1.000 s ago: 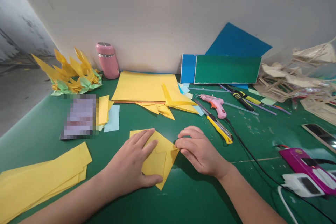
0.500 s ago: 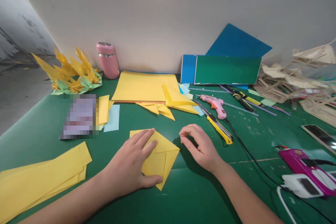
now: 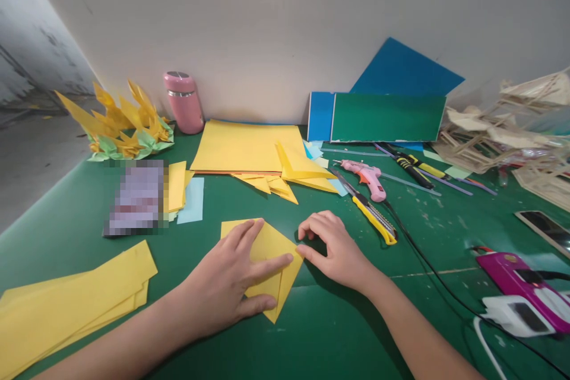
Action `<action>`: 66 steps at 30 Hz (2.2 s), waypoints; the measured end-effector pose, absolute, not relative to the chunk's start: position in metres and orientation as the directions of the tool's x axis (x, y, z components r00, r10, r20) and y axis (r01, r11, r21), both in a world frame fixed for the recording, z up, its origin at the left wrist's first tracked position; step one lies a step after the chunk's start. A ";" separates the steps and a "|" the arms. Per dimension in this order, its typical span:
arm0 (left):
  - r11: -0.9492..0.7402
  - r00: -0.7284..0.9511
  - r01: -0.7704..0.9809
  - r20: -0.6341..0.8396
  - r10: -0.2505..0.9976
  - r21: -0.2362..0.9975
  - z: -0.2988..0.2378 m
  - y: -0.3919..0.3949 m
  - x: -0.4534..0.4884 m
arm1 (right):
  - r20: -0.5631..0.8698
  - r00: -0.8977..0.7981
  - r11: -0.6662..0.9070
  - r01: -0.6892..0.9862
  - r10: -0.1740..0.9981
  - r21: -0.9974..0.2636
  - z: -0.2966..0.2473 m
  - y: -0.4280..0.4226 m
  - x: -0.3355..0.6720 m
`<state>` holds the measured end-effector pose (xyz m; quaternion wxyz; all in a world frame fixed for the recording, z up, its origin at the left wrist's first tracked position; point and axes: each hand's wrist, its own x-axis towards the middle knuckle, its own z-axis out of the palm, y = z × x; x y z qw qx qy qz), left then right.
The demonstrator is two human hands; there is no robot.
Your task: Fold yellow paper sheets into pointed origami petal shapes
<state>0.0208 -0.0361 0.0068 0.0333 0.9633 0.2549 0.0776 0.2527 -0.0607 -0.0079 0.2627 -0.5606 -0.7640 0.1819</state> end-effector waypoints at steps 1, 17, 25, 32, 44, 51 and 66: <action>-0.868 0.860 0.485 0.123 0.495 0.102 0.007 -0.036 0.021 | 0.200 -0.242 0.314 0.762 0.949 -0.567 -0.008 -0.060 0.253; -0.830 0.836 0.533 0.046 0.546 0.168 0.008 -0.036 0.021 | 0.073 -0.355 0.312 0.682 0.932 -0.661 0.006 -0.056 0.266; -0.808 0.810 0.548 0.103 0.577 0.214 0.000 -0.038 0.018 | 0.324 -0.179 0.368 0.543 0.929 -0.755 0.002 -0.062 0.237; -0.703 0.665 0.601 0.251 0.703 0.380 -0.007 -0.030 0.011 | 0.383 -0.306 0.491 0.539 0.871 -0.685 -0.010 -0.071 0.207; -0.421 0.333 0.730 0.258 0.907 0.539 -0.005 -0.014 0.008 | 0.372 -0.393 0.540 0.650 0.841 -0.535 -0.013 -0.069 0.203; -0.381 0.244 0.437 0.300 0.922 0.815 -0.011 -0.011 0.013 | 0.388 -0.385 0.545 0.650 0.837 -0.530 -0.014 -0.069 0.202; -0.714 0.610 0.451 0.399 0.685 0.535 0.002 -0.018 0.012 | 0.386 -0.386 0.546 0.623 0.838 -0.560 -0.013 -0.069 0.204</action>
